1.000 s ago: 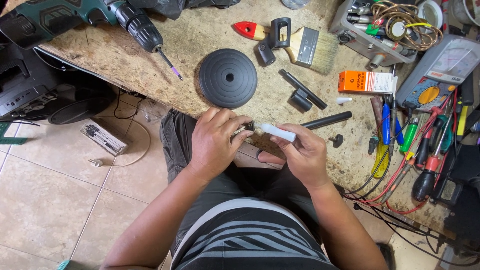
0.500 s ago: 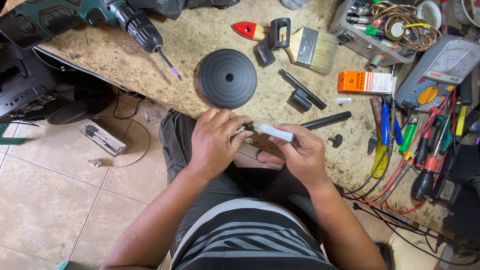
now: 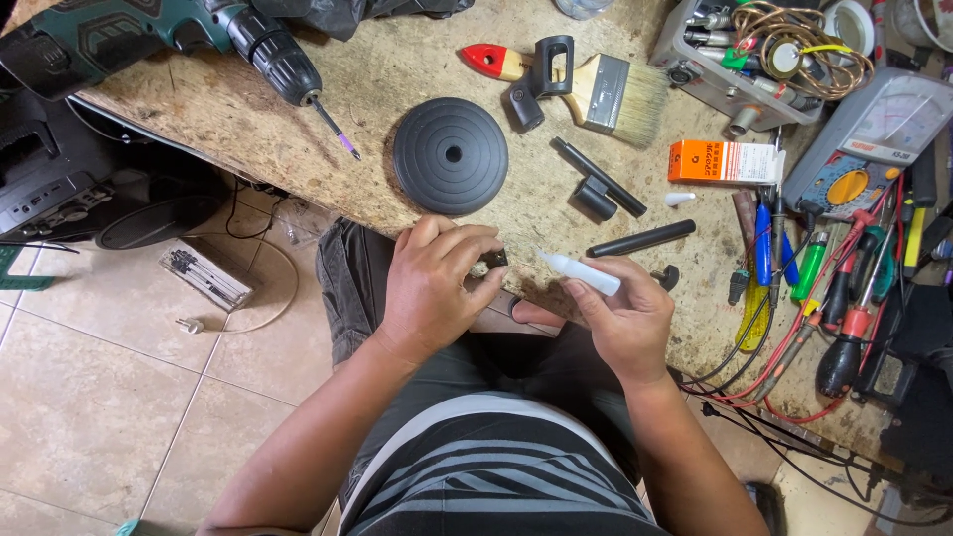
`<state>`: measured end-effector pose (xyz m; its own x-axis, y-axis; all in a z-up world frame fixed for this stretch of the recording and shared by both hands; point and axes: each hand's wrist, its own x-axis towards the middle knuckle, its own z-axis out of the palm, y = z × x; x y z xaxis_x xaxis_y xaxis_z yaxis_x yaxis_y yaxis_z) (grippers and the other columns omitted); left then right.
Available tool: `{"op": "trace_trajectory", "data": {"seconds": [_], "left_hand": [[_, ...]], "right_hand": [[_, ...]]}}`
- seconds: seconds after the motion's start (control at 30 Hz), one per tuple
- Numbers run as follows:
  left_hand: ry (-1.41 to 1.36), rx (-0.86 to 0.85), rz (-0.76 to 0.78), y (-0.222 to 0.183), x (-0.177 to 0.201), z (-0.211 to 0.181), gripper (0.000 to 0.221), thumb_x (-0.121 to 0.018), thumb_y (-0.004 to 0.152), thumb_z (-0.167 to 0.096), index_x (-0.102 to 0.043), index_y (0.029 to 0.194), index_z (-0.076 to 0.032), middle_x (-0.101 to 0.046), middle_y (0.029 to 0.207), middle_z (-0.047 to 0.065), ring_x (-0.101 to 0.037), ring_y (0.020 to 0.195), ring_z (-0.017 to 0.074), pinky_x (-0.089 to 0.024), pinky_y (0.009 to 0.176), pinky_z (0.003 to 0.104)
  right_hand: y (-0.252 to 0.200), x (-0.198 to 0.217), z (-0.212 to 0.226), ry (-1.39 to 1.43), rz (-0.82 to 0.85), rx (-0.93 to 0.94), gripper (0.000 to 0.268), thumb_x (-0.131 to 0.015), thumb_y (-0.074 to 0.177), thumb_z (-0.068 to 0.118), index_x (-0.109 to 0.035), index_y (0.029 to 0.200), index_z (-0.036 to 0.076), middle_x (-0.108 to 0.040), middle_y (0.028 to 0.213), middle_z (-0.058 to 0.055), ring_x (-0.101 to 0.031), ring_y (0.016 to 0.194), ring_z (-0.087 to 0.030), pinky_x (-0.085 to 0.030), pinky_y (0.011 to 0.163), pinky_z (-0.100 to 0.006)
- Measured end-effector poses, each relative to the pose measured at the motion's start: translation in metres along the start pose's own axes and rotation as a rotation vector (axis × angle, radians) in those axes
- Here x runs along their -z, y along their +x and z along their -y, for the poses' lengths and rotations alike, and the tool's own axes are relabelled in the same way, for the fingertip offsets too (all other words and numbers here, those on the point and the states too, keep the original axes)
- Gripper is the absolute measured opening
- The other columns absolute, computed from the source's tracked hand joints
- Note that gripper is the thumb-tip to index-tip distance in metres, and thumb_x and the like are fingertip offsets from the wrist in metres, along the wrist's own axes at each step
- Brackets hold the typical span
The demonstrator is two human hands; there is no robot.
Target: Repairing and assembling small electronic components on a workbench using tools and adhesive.
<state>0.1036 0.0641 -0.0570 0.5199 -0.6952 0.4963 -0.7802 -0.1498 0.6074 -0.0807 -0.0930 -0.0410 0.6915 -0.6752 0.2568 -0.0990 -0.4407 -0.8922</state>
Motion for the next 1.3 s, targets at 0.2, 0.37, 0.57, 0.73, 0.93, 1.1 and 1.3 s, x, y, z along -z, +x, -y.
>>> {"op": "trace_trajectory", "data": {"seconds": [0.2,0.37,0.57,0.73,0.93,1.1,1.3], "left_hand": [[-0.024,0.012,-0.041,0.000,-0.007,-0.001,0.025,-0.080,0.076,-0.029,-0.073,0.100,-0.029,-0.074,0.090,-0.009,-0.065,0.088,0.0186,-0.048,0.078,0.033],[-0.033,0.015,-0.028,0.002,-0.004,-0.003,0.025,-0.080,0.075,-0.027,-0.075,0.099,-0.027,-0.071,0.086,-0.008,-0.063,0.086,0.0204,-0.047,0.078,0.034],[-0.042,0.030,0.003,0.002,-0.005,-0.002,0.025,-0.081,0.076,-0.024,-0.076,0.100,-0.024,-0.067,0.079,-0.007,-0.061,0.085,0.0212,-0.047,0.078,0.035],[-0.020,0.028,0.020,0.001,-0.006,-0.001,0.026,-0.082,0.075,-0.026,-0.076,0.101,-0.025,-0.064,0.078,-0.007,-0.061,0.086,0.0206,-0.048,0.078,0.036],[-0.015,0.026,0.016,-0.001,-0.009,0.002,0.024,-0.080,0.079,-0.028,-0.076,0.102,-0.025,-0.062,0.077,-0.007,-0.060,0.085,0.0203,-0.047,0.077,0.036],[-0.015,0.016,0.020,-0.001,-0.008,0.003,0.025,-0.080,0.079,-0.029,-0.075,0.103,-0.025,-0.062,0.078,-0.006,-0.060,0.085,0.0213,-0.048,0.077,0.037],[-0.018,0.027,0.031,-0.001,-0.007,0.002,0.024,-0.079,0.080,-0.030,-0.076,0.103,-0.026,-0.061,0.077,-0.007,-0.060,0.085,0.0200,-0.047,0.078,0.036]], "right_hand": [[-0.001,0.004,0.003,0.032,-0.011,0.016,0.025,-0.083,0.083,-0.003,-0.071,0.105,-0.009,-0.073,0.090,-0.021,-0.075,0.087,-0.026,-0.057,0.068,-0.036],[-0.001,-0.004,0.009,0.011,-0.005,0.036,0.024,-0.083,0.084,-0.002,-0.072,0.104,-0.009,-0.073,0.090,-0.022,-0.076,0.086,-0.029,-0.059,0.068,-0.037],[0.004,-0.024,0.037,-0.110,0.015,0.142,0.021,-0.084,0.084,0.002,-0.075,0.101,-0.006,-0.074,0.089,-0.019,-0.076,0.082,-0.032,-0.059,0.065,-0.037],[0.007,-0.028,0.038,-0.151,0.046,0.203,0.020,-0.085,0.084,0.005,-0.076,0.100,-0.003,-0.076,0.088,-0.016,-0.076,0.079,-0.032,-0.060,0.065,-0.038],[0.005,-0.028,0.033,-0.179,0.063,0.214,0.020,-0.085,0.085,0.008,-0.077,0.100,-0.002,-0.076,0.089,-0.014,-0.076,0.080,-0.031,-0.061,0.067,-0.038],[0.009,-0.025,0.039,-0.216,0.086,0.228,0.018,-0.083,0.087,0.009,-0.075,0.100,-0.002,-0.076,0.089,-0.014,-0.076,0.081,-0.032,-0.060,0.069,-0.039],[0.009,-0.024,0.038,-0.212,0.106,0.217,0.017,-0.081,0.088,0.009,-0.075,0.101,-0.001,-0.076,0.089,-0.014,-0.076,0.083,-0.033,-0.060,0.069,-0.041]]}}
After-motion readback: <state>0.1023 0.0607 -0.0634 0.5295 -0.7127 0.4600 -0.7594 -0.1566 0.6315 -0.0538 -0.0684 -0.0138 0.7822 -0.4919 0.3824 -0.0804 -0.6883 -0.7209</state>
